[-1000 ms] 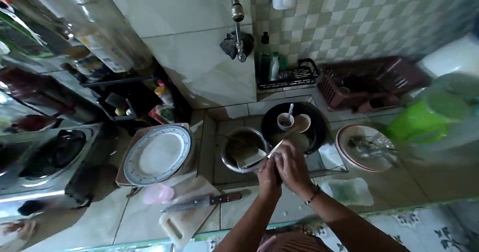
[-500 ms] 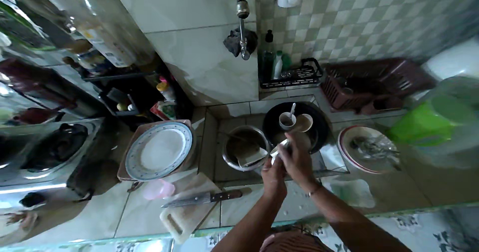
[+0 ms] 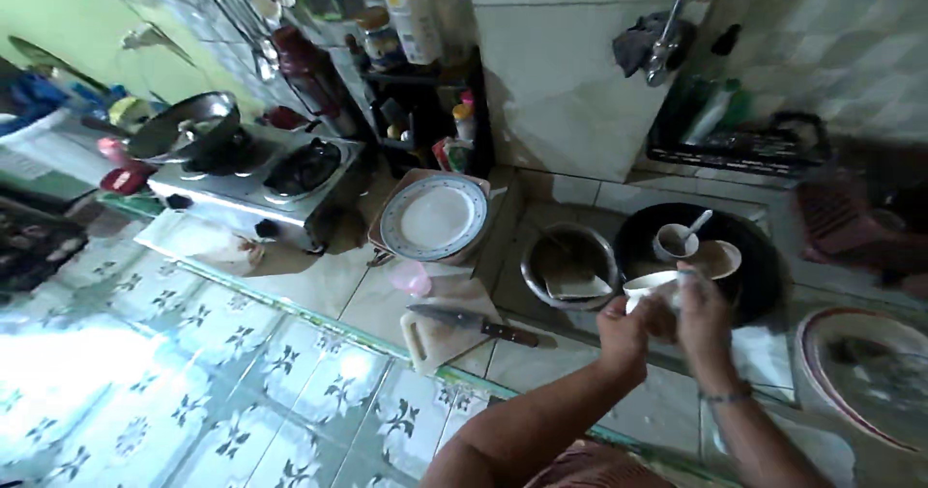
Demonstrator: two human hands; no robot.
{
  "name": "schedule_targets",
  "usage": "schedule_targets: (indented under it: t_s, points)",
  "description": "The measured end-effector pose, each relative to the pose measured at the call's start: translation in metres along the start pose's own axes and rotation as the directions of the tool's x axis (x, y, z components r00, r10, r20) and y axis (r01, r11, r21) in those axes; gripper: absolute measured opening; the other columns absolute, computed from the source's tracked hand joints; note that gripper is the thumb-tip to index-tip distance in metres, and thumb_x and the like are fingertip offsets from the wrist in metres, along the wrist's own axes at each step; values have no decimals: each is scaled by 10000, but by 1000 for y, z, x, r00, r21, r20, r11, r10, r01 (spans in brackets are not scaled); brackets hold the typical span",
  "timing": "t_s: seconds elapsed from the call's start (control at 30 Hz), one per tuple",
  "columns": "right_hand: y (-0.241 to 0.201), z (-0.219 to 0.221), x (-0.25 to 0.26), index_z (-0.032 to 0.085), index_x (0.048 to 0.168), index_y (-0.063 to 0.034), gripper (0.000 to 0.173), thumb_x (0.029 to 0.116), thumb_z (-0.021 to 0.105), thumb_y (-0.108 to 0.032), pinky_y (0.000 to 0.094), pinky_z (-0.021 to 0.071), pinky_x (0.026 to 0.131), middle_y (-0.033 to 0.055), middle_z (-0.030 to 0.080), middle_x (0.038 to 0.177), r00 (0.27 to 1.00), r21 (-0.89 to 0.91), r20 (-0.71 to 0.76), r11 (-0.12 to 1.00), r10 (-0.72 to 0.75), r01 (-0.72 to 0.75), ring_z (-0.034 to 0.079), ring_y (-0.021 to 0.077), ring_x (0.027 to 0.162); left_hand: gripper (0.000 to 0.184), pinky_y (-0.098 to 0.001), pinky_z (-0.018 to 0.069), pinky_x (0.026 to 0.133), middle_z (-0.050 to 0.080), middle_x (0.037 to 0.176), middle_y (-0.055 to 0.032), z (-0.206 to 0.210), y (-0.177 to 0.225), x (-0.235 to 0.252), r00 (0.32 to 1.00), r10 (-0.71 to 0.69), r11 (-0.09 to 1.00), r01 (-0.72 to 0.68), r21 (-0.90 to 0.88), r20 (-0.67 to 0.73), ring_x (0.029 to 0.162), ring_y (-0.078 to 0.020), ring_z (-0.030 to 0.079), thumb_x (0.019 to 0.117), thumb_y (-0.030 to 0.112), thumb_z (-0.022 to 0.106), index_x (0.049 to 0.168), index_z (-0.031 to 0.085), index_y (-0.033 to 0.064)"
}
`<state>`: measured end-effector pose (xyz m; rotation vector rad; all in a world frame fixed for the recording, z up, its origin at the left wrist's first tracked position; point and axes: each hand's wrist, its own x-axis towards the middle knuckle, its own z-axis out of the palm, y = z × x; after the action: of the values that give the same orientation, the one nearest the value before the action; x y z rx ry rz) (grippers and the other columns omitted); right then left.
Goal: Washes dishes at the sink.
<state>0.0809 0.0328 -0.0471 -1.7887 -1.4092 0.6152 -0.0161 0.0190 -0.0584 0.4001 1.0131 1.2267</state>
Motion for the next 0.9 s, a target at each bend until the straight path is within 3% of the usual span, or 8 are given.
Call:
schedule_targets:
  t_s: [0.13, 0.23, 0.33, 0.43, 0.53, 0.6, 0.73, 0.9]
  points:
    - [14, 17, -5, 613, 1392, 3, 424, 1040, 524, -216, 593, 443, 1100, 265, 550, 1459, 915, -137, -47, 910, -401, 392, 545, 443, 1338, 150, -264, 553, 624, 656, 771, -70, 0, 7, 4, 1000, 19, 1000, -19, 2, -2, 650, -104, 631, 1028, 59, 565, 1081, 616, -72]
    - [13, -9, 24, 590, 1409, -43, 423, 1095, 412, -263, 370, 490, 1014, 121, 646, 1320, 987, 286, 155, 958, -47, 1, 611, 174, 1172, 183, -290, 578, 656, 684, 803, -94, -4, 8, 8, 998, -7, 1000, 9, -24, 61, 686, -136, 663, 1032, 86, 580, 1122, 618, -69]
    - [27, -28, 40, 638, 1357, -139, 483, 1118, 308, -398, 352, 587, 794, 74, 739, 1166, 861, 611, 467, 630, 202, -479, 710, 179, 978, 214, -347, 601, 752, 691, 884, -107, -14, 6, 18, 971, -80, 993, 98, -73, 223, 778, -175, 689, 1065, 136, 518, 1165, 594, -37]
    - [60, -8, 28, 577, 1410, -166, 574, 1085, 234, -492, 466, 593, 897, 114, 690, 1288, 830, 818, 557, 164, 12, -551, 677, 278, 1144, 254, -354, 600, 827, 689, 923, -55, -30, 0, 34, 872, -172, 968, 236, -85, 458, 847, -152, 697, 1098, 243, 381, 1205, 531, 68]
    - [67, 16, 15, 608, 1246, -173, 603, 1087, 157, -540, 397, 584, 914, 39, 707, 1168, 897, 899, 437, 25, -64, -436, 672, 177, 1087, 265, -347, 594, 770, 644, 742, 11, -29, -6, 40, 793, -215, 945, 315, -82, 570, 712, -118, 660, 1087, 305, 376, 1106, 577, 133]
    - [56, 6, 20, 735, 1011, -197, 594, 1036, 340, -640, 361, 584, 939, -7, 755, 1036, 863, 871, 465, -75, -197, -486, 709, 130, 1021, 346, -346, 600, 746, 659, 737, 11, -23, -8, 41, 786, -215, 953, 298, -51, 579, 701, -117, 667, 1092, 372, 360, 1076, 617, 141]
    - [20, -33, 51, 554, 713, -188, 699, 1039, 165, -668, 198, 493, 520, -77, 529, 584, 926, 841, 372, 446, -65, -306, 528, 26, 517, 494, -395, 607, 837, 726, 953, -80, -9, 3, 38, 874, -203, 979, 197, 61, 442, 907, -181, 716, 1115, 378, 230, 1171, 583, 38]
    - [-23, -65, 27, 603, 1232, -132, 382, 1091, 285, -290, 261, 543, 617, -19, 647, 867, 980, 662, 180, 747, -86, -56, 604, 75, 680, 359, -283, 591, 639, 674, 668, -13, -7, 27, 45, 915, -32, 997, 2, 73, 403, 635, -95, 672, 1012, 159, 392, 763, 641, 86]
